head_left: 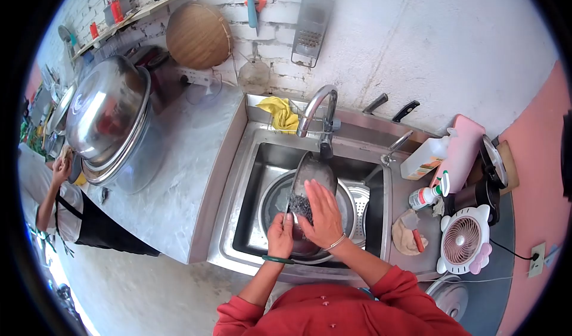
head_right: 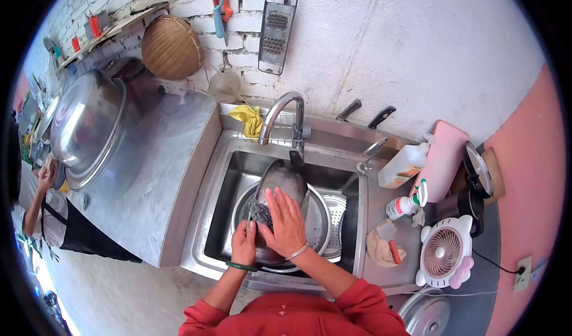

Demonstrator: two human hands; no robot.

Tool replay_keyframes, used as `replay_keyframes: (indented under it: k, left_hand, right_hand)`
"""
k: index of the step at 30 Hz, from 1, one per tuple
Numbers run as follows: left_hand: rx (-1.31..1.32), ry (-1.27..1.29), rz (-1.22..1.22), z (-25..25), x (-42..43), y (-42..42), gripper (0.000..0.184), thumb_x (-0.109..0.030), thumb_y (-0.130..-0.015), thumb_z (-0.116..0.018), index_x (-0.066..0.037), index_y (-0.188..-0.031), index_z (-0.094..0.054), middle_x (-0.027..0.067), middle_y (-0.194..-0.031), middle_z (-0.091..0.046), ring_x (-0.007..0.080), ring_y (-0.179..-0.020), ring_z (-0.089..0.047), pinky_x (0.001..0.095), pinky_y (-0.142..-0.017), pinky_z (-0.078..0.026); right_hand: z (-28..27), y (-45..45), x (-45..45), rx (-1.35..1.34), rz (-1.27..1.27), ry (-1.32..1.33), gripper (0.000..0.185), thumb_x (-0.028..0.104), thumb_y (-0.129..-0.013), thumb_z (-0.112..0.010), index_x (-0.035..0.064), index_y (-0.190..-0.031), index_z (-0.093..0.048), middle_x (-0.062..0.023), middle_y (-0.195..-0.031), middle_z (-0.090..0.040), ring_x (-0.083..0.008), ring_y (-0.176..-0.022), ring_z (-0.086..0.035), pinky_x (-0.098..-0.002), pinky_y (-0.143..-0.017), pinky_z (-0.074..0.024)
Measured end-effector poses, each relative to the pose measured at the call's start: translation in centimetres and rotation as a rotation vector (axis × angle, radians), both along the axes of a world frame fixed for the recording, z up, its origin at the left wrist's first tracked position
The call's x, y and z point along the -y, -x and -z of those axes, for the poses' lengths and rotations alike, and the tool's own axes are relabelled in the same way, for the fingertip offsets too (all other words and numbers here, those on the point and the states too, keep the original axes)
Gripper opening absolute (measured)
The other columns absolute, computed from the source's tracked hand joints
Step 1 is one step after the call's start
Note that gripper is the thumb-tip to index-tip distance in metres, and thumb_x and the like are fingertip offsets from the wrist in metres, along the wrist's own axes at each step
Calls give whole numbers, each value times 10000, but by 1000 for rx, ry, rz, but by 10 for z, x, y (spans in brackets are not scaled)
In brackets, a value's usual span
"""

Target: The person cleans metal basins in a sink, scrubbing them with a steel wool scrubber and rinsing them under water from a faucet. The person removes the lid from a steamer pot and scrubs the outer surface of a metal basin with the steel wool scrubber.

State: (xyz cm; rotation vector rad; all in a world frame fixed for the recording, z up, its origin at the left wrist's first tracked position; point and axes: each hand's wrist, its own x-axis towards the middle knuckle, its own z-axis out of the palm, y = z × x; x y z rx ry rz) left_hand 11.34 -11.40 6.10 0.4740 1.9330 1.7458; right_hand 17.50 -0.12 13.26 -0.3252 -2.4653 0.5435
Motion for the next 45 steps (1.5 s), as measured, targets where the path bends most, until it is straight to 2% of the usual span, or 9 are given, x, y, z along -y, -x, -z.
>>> replay_keyframes:
  k: [5, 12, 14, 18, 23, 27, 34, 41, 45]
  left_hand:
    - [-44, -160, -44, 22, 1, -6, 121, -109, -884, -464, -19, -837, -532, 69, -612, -522, 118, -589, -464, 287, -548, -394]
    - [-238, 25, 5, 21, 4, -16, 186, -179, -896, -510, -44, -768, -501, 98, -500, -411, 152, -438, -388, 300, -451, -352]
    - [-248, -29, 16, 21, 3, -15, 174, -163, -899, -497, -39, -777, -494, 101, -503, -410, 160, -445, -399, 305, -455, -356]
    - [-263, 34, -2, 18, 8, -11, 152, -142, -904, -480, -36, -796, -492, 91, -526, -439, 136, -484, -413, 299, -473, -368]
    - [-179, -18, 41, 29, 21, -9, 130, -120, -911, -473, -18, -841, -512, 33, -642, -545, 67, -626, -446, 243, -561, -403]
    - [-225, -33, 14, 17, 14, -12, 173, -161, -922, -469, -27, -818, -500, 27, -595, -471, 79, -584, -398, 252, -524, -375]
    - [-233, 62, 38, 24, 16, -6, 168, -177, -925, -445, -29, -865, -494, 88, -563, -489, 159, -485, -433, 313, -467, -353]
    - [-337, 99, 79, 23, 16, -13, 178, -196, -925, -430, -27, -897, -479, 148, -634, -523, 249, -537, -496, 349, -537, -400]
    - [-352, 76, 72, 22, 18, -11, 177, -195, -921, -431, -24, -911, -473, 171, -677, -536, 334, -589, -514, 381, -563, -410]
  right_hand:
    - [32, -16, 13, 63, -130, -156, 501, 215, -774, -546, 24, -1231, -472, -155, -1311, -399, -362, -1212, -358, -492, -1000, -260]
    - [42, 83, -109, 464, 214, 503, 344, 323, -869, -456, 0, -907, -567, -242, -900, -595, -398, -853, -571, -464, -738, -443]
    - [31, 89, -110, 544, 193, 610, 362, 303, -862, -470, -25, -982, -562, -239, -977, -587, -388, -930, -551, -430, -819, -426]
    - [35, 23, 6, 16, -24, -23, 482, 200, -822, -511, -65, -1217, -429, -196, -1240, -458, -346, -1171, -407, -418, -1015, -281]
    - [37, 38, -13, 45, 22, -39, 492, 244, -814, -524, -78, -1181, -465, -209, -1214, -489, -317, -1186, -414, -419, -1001, -304]
    - [29, 106, -110, 684, 217, 612, 416, 320, -862, -450, -7, -1094, -562, -180, -1114, -569, -300, -1071, -503, -371, -953, -338]
    - [33, 2, 19, 158, -46, -144, 558, 207, -727, -578, -25, -1220, -457, -145, -1270, -455, -304, -1226, -370, -443, -1039, -237]
    - [43, 107, -100, 559, 262, 427, 393, 267, -868, -411, -69, -1019, -549, -226, -1070, -568, -358, -969, -548, -397, -875, -419]
    - [43, 85, -61, 275, 181, 111, 447, 239, -825, -443, -84, -1133, -475, -235, -1171, -507, -341, -1105, -474, -404, -961, -350]
